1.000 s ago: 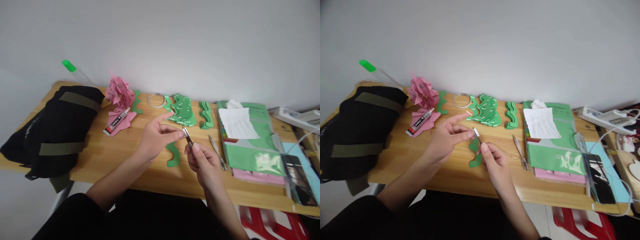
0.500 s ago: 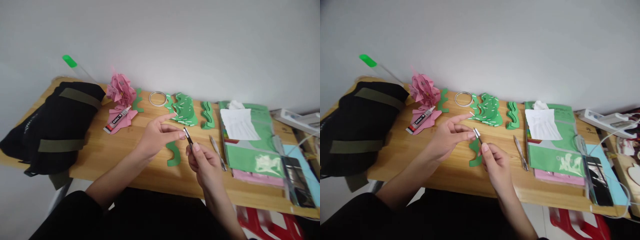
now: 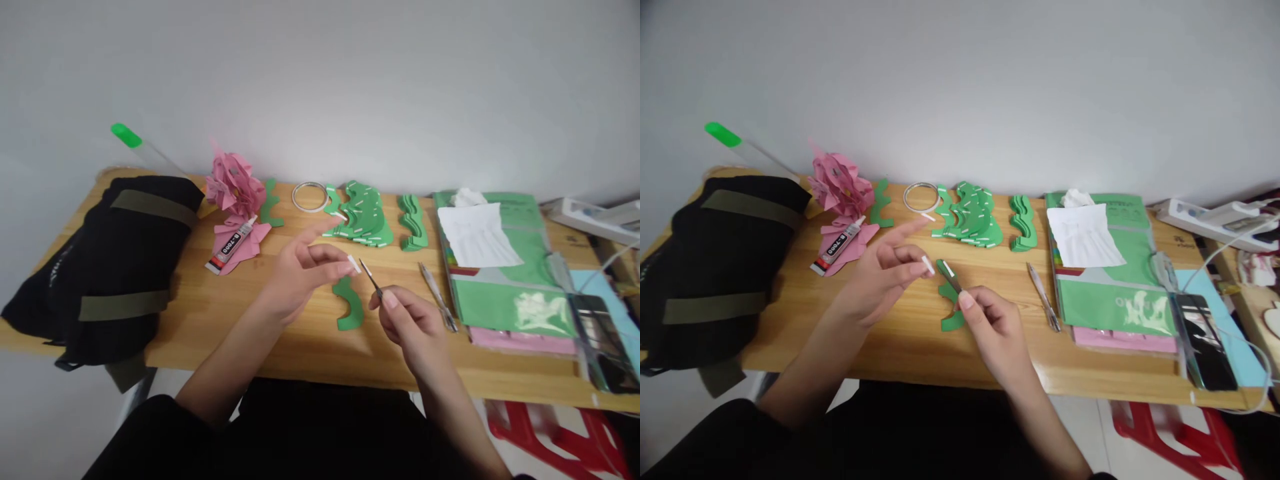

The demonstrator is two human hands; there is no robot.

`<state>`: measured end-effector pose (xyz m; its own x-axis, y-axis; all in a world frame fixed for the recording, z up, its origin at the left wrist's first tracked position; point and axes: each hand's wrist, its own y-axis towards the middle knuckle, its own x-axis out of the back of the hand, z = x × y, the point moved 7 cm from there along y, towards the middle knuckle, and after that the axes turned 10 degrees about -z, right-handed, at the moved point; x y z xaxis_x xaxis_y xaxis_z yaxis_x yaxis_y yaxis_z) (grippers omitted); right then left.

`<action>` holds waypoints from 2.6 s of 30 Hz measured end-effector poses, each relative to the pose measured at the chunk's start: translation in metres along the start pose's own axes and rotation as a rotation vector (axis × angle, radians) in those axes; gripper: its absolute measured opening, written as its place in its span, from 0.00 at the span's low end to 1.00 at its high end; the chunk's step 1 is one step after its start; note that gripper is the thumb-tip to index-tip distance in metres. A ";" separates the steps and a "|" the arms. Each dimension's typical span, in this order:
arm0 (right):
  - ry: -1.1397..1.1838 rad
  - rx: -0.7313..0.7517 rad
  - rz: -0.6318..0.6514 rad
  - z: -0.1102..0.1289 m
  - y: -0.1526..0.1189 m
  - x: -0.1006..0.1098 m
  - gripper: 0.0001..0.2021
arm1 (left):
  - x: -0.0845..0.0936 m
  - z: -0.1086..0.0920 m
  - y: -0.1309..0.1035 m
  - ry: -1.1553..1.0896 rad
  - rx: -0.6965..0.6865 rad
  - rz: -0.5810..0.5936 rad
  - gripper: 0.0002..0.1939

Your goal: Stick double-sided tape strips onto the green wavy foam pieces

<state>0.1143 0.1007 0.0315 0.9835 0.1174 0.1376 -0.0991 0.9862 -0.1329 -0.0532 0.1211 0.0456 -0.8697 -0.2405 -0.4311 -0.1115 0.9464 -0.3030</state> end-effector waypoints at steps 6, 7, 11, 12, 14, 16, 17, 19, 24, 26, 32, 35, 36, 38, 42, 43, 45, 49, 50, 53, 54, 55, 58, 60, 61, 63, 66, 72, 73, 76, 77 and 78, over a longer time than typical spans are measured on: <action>-0.396 0.255 0.102 0.019 -0.005 0.005 0.15 | 0.004 -0.014 -0.006 0.286 -0.210 0.025 0.36; -0.444 0.286 0.118 0.021 -0.006 0.005 0.15 | 0.002 -0.013 -0.008 0.341 -0.196 0.066 0.37; -0.595 0.361 0.147 0.024 -0.006 0.007 0.15 | -0.005 -0.013 -0.013 0.504 -0.201 0.139 0.35; -0.620 0.369 0.150 0.024 -0.007 0.007 0.16 | -0.006 -0.014 -0.013 0.541 -0.212 0.145 0.35; -0.656 0.382 0.161 0.024 -0.007 0.008 0.16 | -0.008 -0.013 -0.014 0.606 -0.228 0.176 0.35; -0.681 0.386 0.175 0.023 -0.008 0.010 0.16 | -0.010 -0.011 -0.015 0.644 -0.236 0.225 0.36; -0.691 0.384 0.182 0.023 -0.008 0.011 0.16 | -0.010 -0.010 -0.016 0.653 -0.234 0.245 0.36; -0.707 0.370 0.199 0.021 -0.009 0.013 0.16 | -0.010 -0.007 -0.016 0.660 -0.232 0.270 0.36; -0.664 0.347 0.262 0.016 -0.012 0.015 0.17 | -0.015 -0.003 -0.021 0.669 -0.248 0.414 0.33; -0.627 0.336 0.290 0.014 -0.013 0.014 0.17 | -0.017 -0.001 -0.024 0.671 -0.246 0.465 0.32; -0.559 0.267 0.361 0.008 -0.014 0.017 0.16 | -0.013 0.000 -0.025 0.658 -0.260 0.441 0.32; -0.552 0.230 0.338 0.000 -0.015 0.025 0.15 | -0.007 0.003 -0.024 0.583 -0.218 0.402 0.34; -0.527 0.228 0.288 -0.003 -0.014 0.028 0.14 | -0.004 0.006 -0.022 0.546 -0.177 0.375 0.34; -0.444 0.249 0.141 -0.005 -0.012 0.035 0.10 | 0.002 0.015 -0.018 0.454 -0.056 0.312 0.35; -0.323 0.317 0.012 -0.007 -0.008 0.031 0.11 | 0.005 0.037 -0.015 0.275 0.196 0.231 0.36; -0.315 0.319 0.029 -0.008 -0.006 0.026 0.11 | 0.005 0.040 -0.015 0.247 0.243 0.213 0.36; -0.305 0.303 0.046 -0.010 -0.003 0.018 0.09 | 0.004 0.044 -0.017 0.213 0.315 0.178 0.37; -0.249 0.245 -0.032 -0.015 0.003 0.017 0.05 | 0.008 0.046 -0.016 0.202 0.359 0.117 0.37; -0.220 0.217 -0.073 -0.018 0.005 0.019 0.06 | 0.011 0.046 -0.013 0.214 0.307 0.085 0.36; -0.096 0.088 -0.229 -0.035 0.010 0.029 0.09 | 0.025 0.040 -0.004 0.382 -0.034 -0.068 0.34; -0.043 0.026 -0.265 -0.043 0.011 0.031 0.11 | 0.028 0.040 -0.004 0.488 -0.156 -0.116 0.35; 0.007 -0.042 -0.284 -0.051 0.012 0.030 0.12 | 0.029 0.043 -0.005 0.605 -0.261 -0.145 0.36; 0.088 -0.214 -0.277 -0.073 0.013 0.024 0.17 | 0.015 0.063 -0.011 0.914 -0.498 -0.119 0.45; 0.076 -0.235 -0.268 -0.078 0.013 0.019 0.19 | 0.003 0.076 -0.015 1.058 -0.585 -0.113 0.49; 0.063 -0.226 -0.274 -0.079 0.014 0.019 0.19 | -0.002 0.079 -0.015 1.096 -0.613 -0.133 0.49; 0.037 -0.212 -0.307 -0.080 0.017 0.019 0.17 | -0.009 0.082 -0.013 1.130 -0.640 -0.183 0.47; 0.021 -0.206 -0.378 -0.081 0.020 0.019 0.14 | -0.015 0.077 -0.004 1.132 -0.644 -0.239 0.47; -0.032 -0.173 -0.365 -0.086 0.022 0.004 0.13 | -0.013 0.073 0.013 1.182 -0.616 -0.248 0.48; -0.045 -0.161 -0.368 -0.086 0.021 0.003 0.12 | -0.013 0.074 0.014 1.186 -0.615 -0.242 0.48; -0.047 -0.137 -0.348 -0.084 0.022 -0.002 0.12 | -0.009 0.075 0.016 1.154 -0.613 -0.225 0.50; -0.048 -0.121 -0.325 -0.081 0.023 -0.004 0.11 | -0.007 0.074 0.017 1.130 -0.605 -0.223 0.51; -0.056 -0.100 -0.298 -0.079 0.025 -0.007 0.10 | -0.004 0.074 0.018 1.103 -0.595 -0.221 0.51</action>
<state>0.1171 0.1153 -0.0503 0.9570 -0.1658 0.2380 0.2100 0.9620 -0.1746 -0.0161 0.1232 -0.0206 -0.7102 -0.3695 0.5992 -0.2533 0.9283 0.2723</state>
